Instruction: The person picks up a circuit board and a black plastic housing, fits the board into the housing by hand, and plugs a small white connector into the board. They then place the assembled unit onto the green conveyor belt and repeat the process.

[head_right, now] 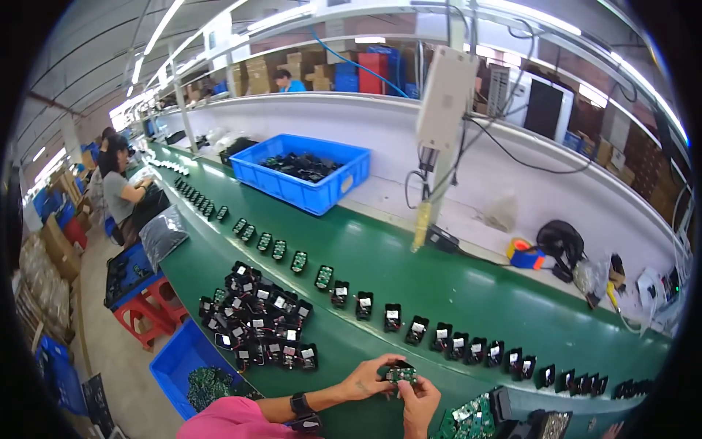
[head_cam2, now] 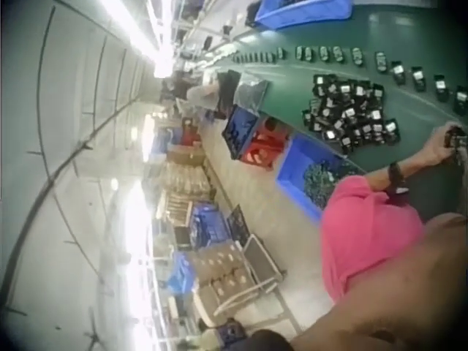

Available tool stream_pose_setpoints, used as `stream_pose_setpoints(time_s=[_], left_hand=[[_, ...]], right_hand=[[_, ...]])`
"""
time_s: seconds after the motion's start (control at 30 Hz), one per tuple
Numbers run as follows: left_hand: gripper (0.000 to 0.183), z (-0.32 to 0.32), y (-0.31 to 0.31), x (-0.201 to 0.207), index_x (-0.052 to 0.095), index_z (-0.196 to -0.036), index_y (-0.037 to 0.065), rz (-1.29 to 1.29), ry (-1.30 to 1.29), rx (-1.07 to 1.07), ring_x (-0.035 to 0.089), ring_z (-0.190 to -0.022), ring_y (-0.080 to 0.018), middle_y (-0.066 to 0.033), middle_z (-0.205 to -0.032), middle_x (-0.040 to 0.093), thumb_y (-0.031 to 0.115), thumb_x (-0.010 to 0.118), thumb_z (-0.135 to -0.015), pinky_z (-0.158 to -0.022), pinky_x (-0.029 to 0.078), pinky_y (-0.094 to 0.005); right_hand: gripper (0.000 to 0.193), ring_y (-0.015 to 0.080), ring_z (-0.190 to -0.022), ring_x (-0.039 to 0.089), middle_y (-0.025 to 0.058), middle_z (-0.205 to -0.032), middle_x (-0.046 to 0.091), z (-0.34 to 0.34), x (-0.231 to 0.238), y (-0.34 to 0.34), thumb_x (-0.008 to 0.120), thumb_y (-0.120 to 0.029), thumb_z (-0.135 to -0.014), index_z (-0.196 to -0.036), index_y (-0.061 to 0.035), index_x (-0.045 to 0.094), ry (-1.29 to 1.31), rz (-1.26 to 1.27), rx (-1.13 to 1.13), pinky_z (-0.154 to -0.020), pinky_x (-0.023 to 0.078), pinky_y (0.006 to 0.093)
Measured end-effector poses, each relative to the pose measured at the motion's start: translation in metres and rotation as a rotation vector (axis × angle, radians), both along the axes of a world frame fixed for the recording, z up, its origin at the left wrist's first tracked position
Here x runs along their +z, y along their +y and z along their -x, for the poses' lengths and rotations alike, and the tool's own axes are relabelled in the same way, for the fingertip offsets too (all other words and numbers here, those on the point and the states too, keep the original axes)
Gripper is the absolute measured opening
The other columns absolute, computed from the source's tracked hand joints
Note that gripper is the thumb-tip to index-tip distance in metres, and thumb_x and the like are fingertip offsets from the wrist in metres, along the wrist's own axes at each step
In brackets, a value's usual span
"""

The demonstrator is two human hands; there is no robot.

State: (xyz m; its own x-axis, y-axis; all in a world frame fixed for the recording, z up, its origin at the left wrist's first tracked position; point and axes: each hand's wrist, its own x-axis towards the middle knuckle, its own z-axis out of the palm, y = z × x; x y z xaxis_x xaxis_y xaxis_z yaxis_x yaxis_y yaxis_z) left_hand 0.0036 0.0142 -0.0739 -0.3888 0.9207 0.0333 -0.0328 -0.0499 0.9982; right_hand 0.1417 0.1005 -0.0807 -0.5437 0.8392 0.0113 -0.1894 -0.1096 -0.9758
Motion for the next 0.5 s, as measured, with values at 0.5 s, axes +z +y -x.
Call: stream_pose_setpoints(time_s=[0.5], left_hand=[[0.052,0.004,-0.010,-0.005,0.058,-0.131,0.006,-0.061,0.322,0.078,0.063,-0.105,-0.0227,-0.0124,-0.125,0.062,0.003,0.066,-0.080,-0.080,0.052,-0.0311]], right_hand=[[0.029,0.0074,-0.048,0.047,-0.0006,-0.058,0.056,-0.001,0.040,0.001,0.066,-0.022,-0.095,-0.076,-0.0002,0.069,-0.409,-0.059,0.238,-0.044,0.032,0.0258]])
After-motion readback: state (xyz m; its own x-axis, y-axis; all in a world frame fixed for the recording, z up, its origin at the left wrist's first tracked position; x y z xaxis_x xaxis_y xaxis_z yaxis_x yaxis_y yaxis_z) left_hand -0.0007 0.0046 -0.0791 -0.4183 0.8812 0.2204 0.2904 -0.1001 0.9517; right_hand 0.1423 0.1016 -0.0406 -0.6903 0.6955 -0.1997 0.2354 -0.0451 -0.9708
